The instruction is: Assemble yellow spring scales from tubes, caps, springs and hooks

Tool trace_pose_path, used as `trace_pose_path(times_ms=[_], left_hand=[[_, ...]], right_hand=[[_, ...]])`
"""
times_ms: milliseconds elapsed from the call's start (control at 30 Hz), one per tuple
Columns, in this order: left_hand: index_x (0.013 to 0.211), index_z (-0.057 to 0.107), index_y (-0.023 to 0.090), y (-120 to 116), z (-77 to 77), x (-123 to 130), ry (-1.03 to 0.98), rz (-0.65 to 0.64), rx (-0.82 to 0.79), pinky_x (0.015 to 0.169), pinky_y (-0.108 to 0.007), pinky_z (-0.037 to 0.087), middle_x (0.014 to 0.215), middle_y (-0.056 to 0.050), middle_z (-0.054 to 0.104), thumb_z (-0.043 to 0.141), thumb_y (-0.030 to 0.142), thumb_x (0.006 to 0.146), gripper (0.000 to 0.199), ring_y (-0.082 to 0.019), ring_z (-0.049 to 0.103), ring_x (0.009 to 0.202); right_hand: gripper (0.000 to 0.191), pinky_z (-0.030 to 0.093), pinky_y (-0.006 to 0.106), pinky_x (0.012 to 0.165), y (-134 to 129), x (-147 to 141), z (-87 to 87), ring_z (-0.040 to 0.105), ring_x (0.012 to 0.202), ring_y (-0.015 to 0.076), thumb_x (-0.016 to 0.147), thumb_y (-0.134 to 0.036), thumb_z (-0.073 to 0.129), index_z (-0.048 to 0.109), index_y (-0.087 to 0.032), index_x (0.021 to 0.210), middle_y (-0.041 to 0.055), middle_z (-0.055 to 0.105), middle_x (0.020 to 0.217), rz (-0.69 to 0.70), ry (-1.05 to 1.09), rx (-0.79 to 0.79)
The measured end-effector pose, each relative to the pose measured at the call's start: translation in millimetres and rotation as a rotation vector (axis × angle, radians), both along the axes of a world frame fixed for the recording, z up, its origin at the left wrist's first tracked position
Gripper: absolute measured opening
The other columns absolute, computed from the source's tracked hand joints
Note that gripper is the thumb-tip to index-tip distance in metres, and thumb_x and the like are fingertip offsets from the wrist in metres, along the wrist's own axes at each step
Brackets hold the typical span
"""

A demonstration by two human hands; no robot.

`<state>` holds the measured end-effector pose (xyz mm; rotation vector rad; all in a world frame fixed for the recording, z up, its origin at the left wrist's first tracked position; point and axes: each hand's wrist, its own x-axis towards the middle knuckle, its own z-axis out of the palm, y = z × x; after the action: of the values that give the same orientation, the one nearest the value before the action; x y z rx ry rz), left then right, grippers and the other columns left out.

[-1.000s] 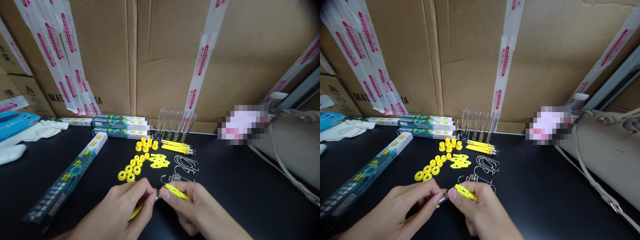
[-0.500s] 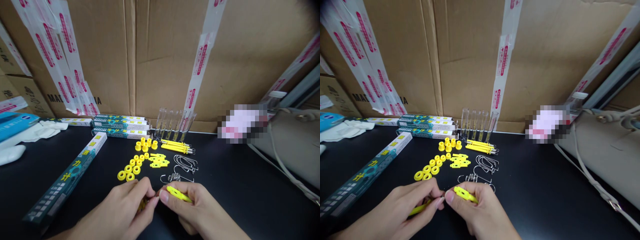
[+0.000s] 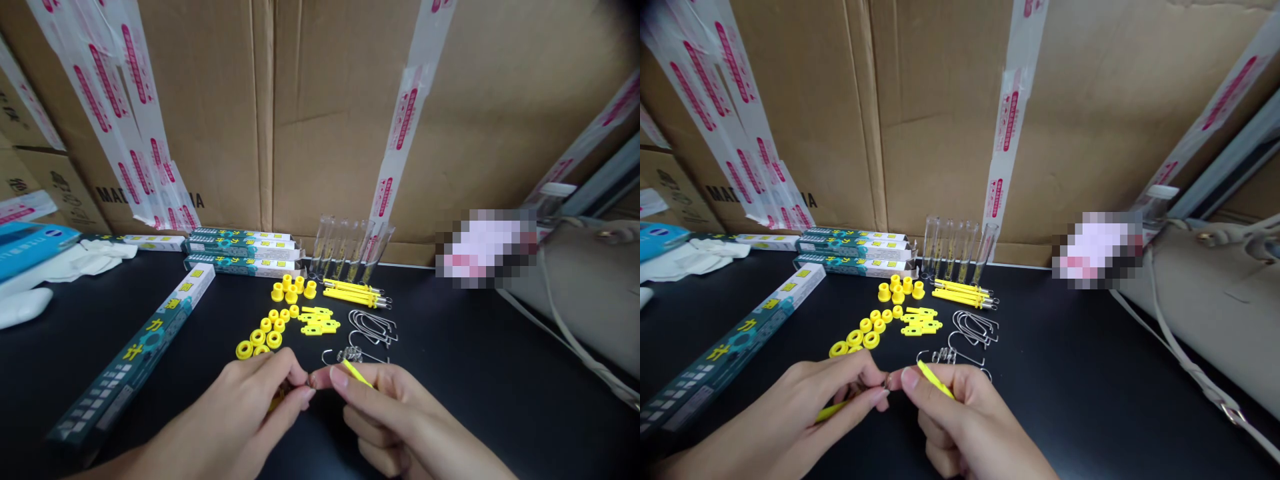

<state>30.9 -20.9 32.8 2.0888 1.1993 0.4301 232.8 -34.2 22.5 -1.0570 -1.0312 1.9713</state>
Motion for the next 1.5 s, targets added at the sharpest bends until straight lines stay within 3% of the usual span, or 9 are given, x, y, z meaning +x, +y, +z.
trace_pose_path(times_ms=[233,433,567,833,1000,1100,1267,1500], left_hand=[[0.084,0.060,0.026,0,5.3,1,-0.044,0.016,0.013,0.075,-0.017,0.044,0.086,0.008,0.071,0.043,0.029,0.102,0.025,-0.011,0.068,0.081],[0.082,0.065,0.027,0,9.7,1,-0.045,0.031,0.018,0.075,-0.017,0.046,0.082,0.009,0.074,0.046,0.033,0.101,0.028,-0.012,0.068,0.076],[0.081,0.066,0.027,-1,7.7,0,-0.072,0.045,0.006,0.077,-0.019,0.047,0.085,0.008,0.075,0.049,0.036,0.099,0.026,-0.013,0.069,0.077],[0.085,0.066,0.027,0,10.5,3,-0.018,0.069,0.023,0.076,-0.021,0.043,0.085,0.007,0.073,0.046,0.035,0.099,0.026,-0.014,0.067,0.083],[0.084,0.069,0.026,1,13.2,3,0.021,0.064,-0.075,0.066,-0.022,0.039,0.078,0.007,0.069,0.044,0.042,0.101,0.034,-0.014,0.061,0.074],[0.088,0.071,0.026,1,13.2,3,0.000,0.090,-0.119,0.068,-0.023,0.039,0.084,0.005,0.071,0.044,0.042,0.100,0.033,-0.016,0.062,0.082],[0.082,0.072,0.022,5,11.0,3,-0.114,0.078,-0.154,0.064,-0.023,0.039,0.076,0.004,0.070,0.049,0.038,0.098,0.031,-0.015,0.061,0.072],[0.082,0.075,0.024,6,14.3,4,-0.177,0.110,-0.189,0.067,-0.023,0.041,0.078,0.004,0.072,0.053,0.041,0.096,0.031,-0.016,0.063,0.077]], right_hand=[[0.038,0.009,0.027,0.045,-2,2,2.1,0.007,0.049,0.0088,0.092,-0.051,0.068,0.064,-0.016,0.077,-0.0111,0.019,0.056,-0.012,-0.065,0.041],[0.049,0.008,0.027,0.044,-1,2,2.2,0.009,0.047,0.0075,0.084,-0.064,0.070,0.059,-0.018,0.071,-0.0120,0.022,0.053,-0.012,-0.088,0.067],[0.050,0.009,0.025,0.043,0,2,1.4,0.009,0.046,0.0069,0.084,-0.063,0.070,0.057,-0.018,0.067,-0.0122,0.021,0.053,-0.002,-0.040,0.063],[0.043,0.010,0.025,0.043,-3,3,5.1,0.011,0.046,0.0066,0.091,-0.057,0.065,0.074,-0.016,0.098,-0.0119,0.024,0.052,-0.002,-0.130,0.123],[0.046,0.011,0.025,0.043,-5,5,8.7,0.012,0.046,0.0071,0.091,-0.060,0.064,0.076,-0.016,0.099,-0.0118,0.022,0.052,-0.009,-0.156,0.160],[0.048,0.012,0.025,0.043,-6,4,9.8,0.014,0.046,0.0071,0.090,-0.061,0.064,0.076,-0.016,0.101,-0.0115,0.023,0.053,-0.010,-0.188,0.173],[0.052,0.012,0.026,0.043,-7,4,9.9,0.015,0.046,0.0075,0.090,-0.065,0.061,0.076,-0.016,0.101,-0.0112,0.024,0.052,0.012,-0.229,0.204],[0.054,0.013,0.026,0.043,-5,6,7.6,0.016,0.045,0.0076,0.091,-0.065,0.060,0.075,-0.017,0.111,-0.0115,0.025,0.050,0.009,-0.234,0.224]])
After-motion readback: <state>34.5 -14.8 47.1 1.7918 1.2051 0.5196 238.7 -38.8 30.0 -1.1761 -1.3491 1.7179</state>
